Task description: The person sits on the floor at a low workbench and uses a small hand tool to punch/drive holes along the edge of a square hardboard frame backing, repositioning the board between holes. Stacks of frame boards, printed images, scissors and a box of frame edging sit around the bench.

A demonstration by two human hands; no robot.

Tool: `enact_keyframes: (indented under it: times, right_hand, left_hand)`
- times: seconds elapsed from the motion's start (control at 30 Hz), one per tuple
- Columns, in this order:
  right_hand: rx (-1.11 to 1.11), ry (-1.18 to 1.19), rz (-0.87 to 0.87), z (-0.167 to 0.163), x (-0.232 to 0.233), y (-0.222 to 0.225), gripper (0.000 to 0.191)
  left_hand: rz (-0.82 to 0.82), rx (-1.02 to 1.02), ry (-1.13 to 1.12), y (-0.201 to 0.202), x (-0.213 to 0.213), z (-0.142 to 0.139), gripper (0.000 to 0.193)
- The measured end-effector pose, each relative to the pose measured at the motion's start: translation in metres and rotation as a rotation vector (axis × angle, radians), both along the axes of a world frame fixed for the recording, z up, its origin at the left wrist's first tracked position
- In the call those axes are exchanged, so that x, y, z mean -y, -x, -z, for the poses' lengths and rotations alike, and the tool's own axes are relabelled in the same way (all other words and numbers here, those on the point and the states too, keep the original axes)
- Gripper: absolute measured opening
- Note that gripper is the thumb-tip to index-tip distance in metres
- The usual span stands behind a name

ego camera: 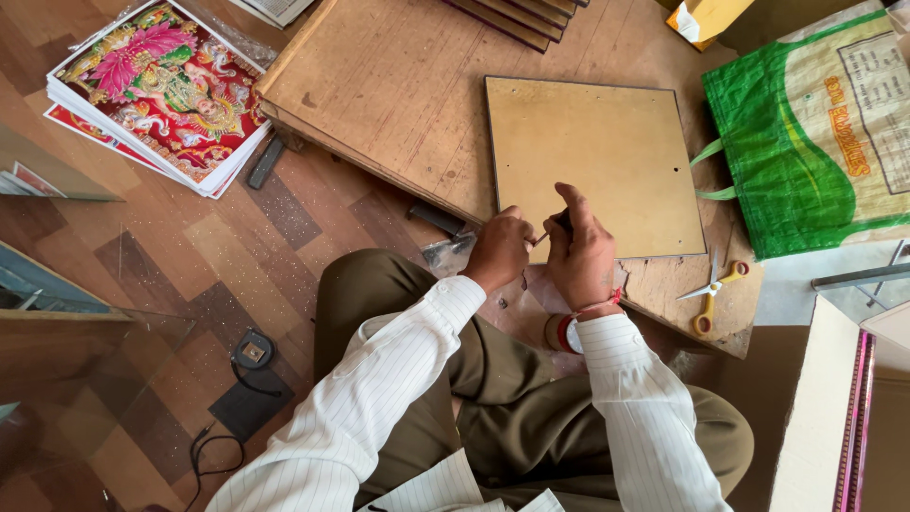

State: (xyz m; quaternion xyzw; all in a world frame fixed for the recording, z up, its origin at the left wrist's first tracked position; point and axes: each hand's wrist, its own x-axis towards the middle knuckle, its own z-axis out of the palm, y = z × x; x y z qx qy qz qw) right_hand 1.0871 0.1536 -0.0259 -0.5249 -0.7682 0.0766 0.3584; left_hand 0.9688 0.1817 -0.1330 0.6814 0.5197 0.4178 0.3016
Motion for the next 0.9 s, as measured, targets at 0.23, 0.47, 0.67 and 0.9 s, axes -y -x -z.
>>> enact_keyframes:
  times: [0.23,0.47,0.67,0.9]
  right_hand:
    - [-0.013,-0.066,0.071,-0.004,0.001,0.005,0.043]
    - [-0.141,0.003,-0.067,0.005,0.003,-0.001,0.045]
    - [-0.051,-0.043,0.121,0.014,0.001,0.001,0.03]
    - [0.012,-0.074,0.035,0.005,0.006,-0.003,0.061]
  left_hand:
    - [0.005,0.076,0.014,0.0,0.002,-0.003,0.01]
    - [0.007,0.044,-0.001,0.001,0.003,-0.004,0.015]
    - [0.024,0.1,0.016,0.001,0.002,-0.003,0.009]
    - [0.006,0.058,-0.051,0.001,0.003,-0.004,0.015]
